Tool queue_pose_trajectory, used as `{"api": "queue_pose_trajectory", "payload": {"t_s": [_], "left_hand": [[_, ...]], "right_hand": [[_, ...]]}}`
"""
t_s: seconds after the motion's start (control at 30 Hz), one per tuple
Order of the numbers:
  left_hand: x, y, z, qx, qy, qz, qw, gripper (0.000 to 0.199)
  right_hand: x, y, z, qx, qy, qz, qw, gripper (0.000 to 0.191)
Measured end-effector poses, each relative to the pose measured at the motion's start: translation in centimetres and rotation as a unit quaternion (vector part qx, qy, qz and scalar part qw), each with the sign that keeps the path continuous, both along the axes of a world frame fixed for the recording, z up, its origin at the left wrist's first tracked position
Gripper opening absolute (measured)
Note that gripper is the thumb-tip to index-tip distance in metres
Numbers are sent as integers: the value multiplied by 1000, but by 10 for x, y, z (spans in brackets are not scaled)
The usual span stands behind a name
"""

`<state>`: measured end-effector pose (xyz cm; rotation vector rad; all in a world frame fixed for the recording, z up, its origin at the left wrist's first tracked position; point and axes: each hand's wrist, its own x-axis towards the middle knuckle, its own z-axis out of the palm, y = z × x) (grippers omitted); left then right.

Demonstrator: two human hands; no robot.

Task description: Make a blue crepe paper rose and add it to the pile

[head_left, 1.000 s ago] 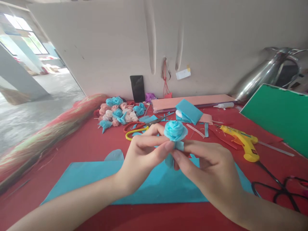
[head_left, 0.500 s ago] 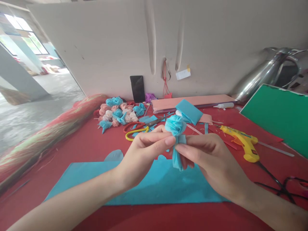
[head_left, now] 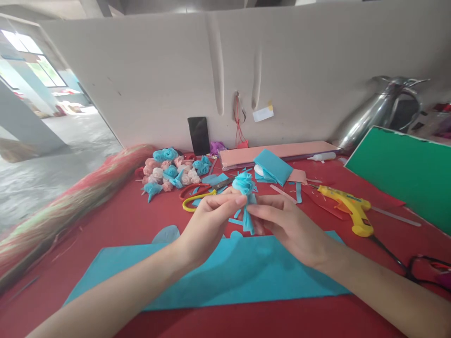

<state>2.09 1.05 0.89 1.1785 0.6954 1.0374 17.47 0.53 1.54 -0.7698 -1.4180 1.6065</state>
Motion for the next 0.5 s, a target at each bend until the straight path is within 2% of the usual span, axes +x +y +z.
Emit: {"api": "queue_pose_trajectory", "payload": {"t_s": [0.27, 0.5], "left_hand": [[0, 0, -1, 20, -8, -36, 999, 38], [1, -3, 1, 6, -9, -29, 1000, 38]], "right_hand": [[-6, -5, -2, 7, -10, -40, 999, 29], [-6, -9, 2, -10, 13, -30, 999, 31]]}}
